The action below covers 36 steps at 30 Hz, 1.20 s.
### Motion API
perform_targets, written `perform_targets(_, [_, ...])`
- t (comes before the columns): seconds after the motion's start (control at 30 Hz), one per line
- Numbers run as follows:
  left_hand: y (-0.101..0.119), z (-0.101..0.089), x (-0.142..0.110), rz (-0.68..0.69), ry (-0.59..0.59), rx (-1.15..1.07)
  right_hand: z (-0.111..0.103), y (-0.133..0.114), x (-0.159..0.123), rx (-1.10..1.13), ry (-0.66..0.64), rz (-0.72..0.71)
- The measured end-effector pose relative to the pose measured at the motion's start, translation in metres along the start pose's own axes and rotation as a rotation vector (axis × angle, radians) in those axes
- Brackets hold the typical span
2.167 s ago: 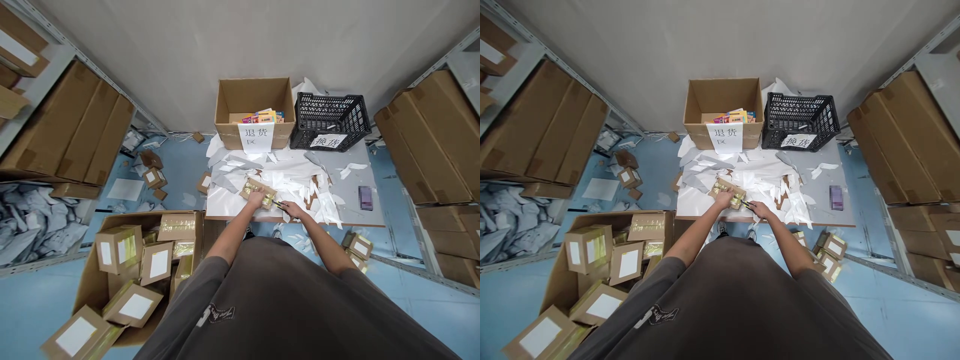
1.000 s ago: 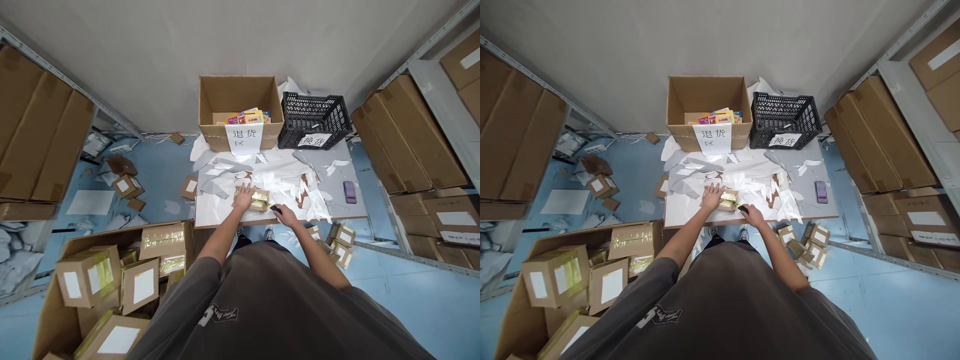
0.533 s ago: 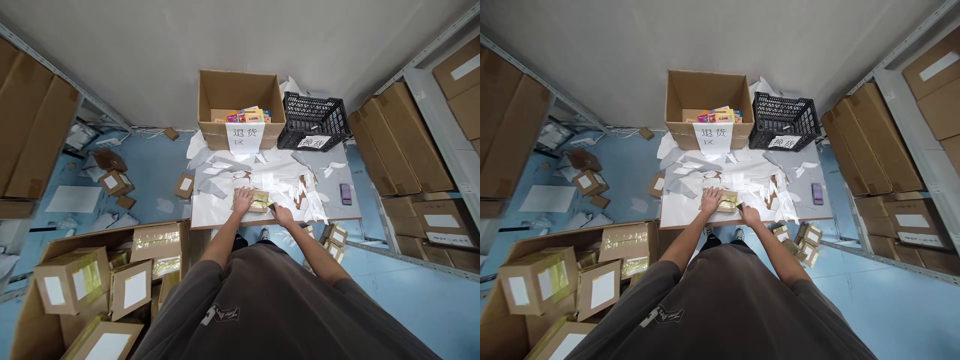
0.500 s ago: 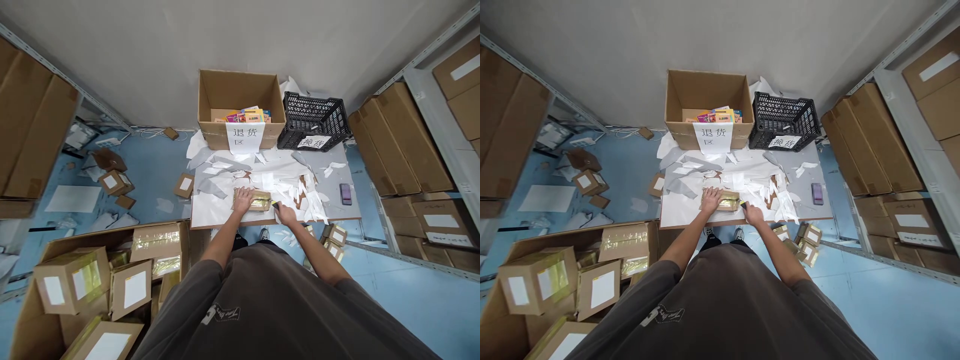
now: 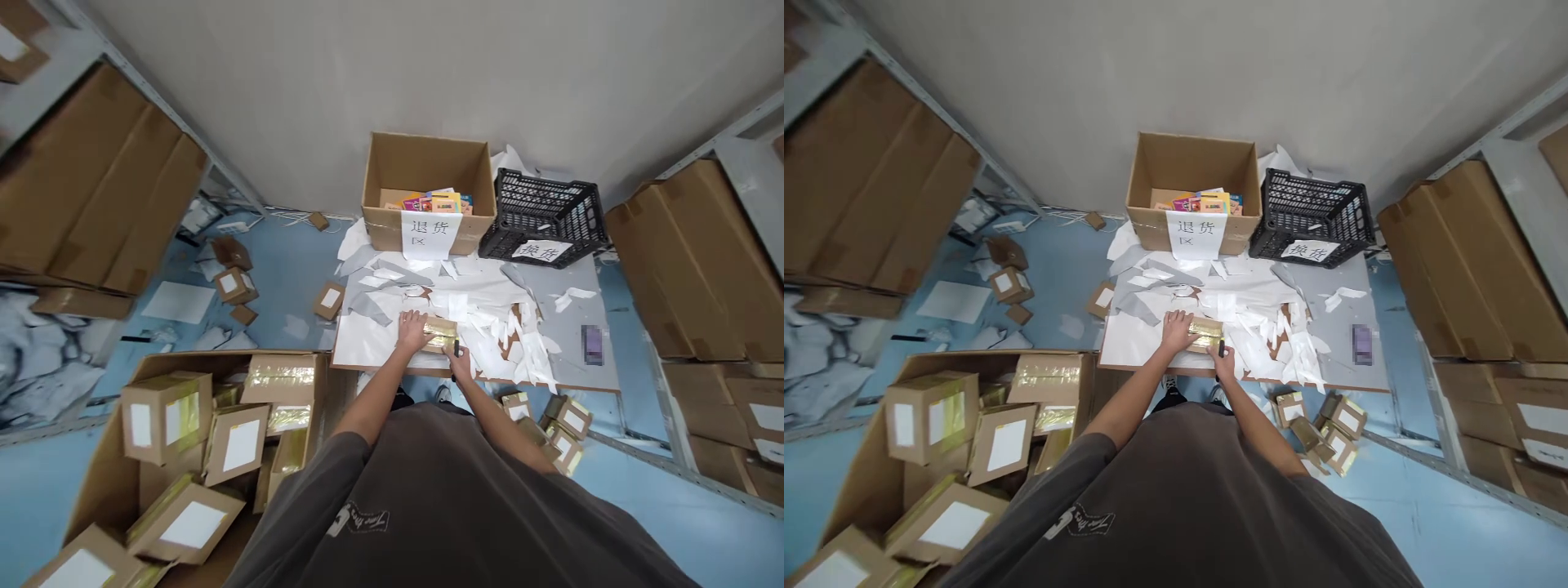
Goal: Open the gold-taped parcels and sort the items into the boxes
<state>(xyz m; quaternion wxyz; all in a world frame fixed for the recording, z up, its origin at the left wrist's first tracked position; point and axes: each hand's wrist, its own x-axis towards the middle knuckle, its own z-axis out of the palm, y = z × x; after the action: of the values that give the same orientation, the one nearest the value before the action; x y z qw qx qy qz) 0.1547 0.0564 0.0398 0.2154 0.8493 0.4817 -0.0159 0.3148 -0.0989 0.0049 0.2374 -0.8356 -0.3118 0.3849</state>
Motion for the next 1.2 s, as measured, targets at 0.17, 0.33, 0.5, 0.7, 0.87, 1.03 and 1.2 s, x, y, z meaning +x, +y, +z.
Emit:
perform_targets(0.17, [-0.016, -0.01, -0.037, -0.263, 0.019, -0.016, 0.024, -0.062, 0.064, 0.093, 0.19, 0.044])
perform_targets(0.33, [-0.011, 0.001, -0.077, -0.307, 0.039, -0.069, 0.022, -0.131, 0.122, -0.134, 0.03, -0.086])
perform_targets(0.5, [-0.02, -0.015, -0.065, -0.139, -0.025, 0.058, 0.008, -0.121, 0.116, -0.011, 0.054, -0.083])
perform_targets(0.7, [-0.036, -0.039, -0.021, 0.332, -0.265, 0.076, 0.01, -0.029, 0.04, 0.168, -0.072, 0.007])
perform_targets(0.87, [-0.015, -0.032, -0.009, 0.308, -0.324, 0.134, 0.009, -0.021, 0.04, 0.123, -0.034, 0.053])
perform_targets(1.03, [0.012, -0.008, -0.026, 0.191, -0.163, 0.117, -0.005, -0.063, 0.089, -0.107, -0.009, -0.01])
perform_targets(1.2, [0.022, 0.005, -0.038, 0.012, -0.079, 0.082, -0.009, -0.074, 0.1, -0.134, 0.003, -0.103])
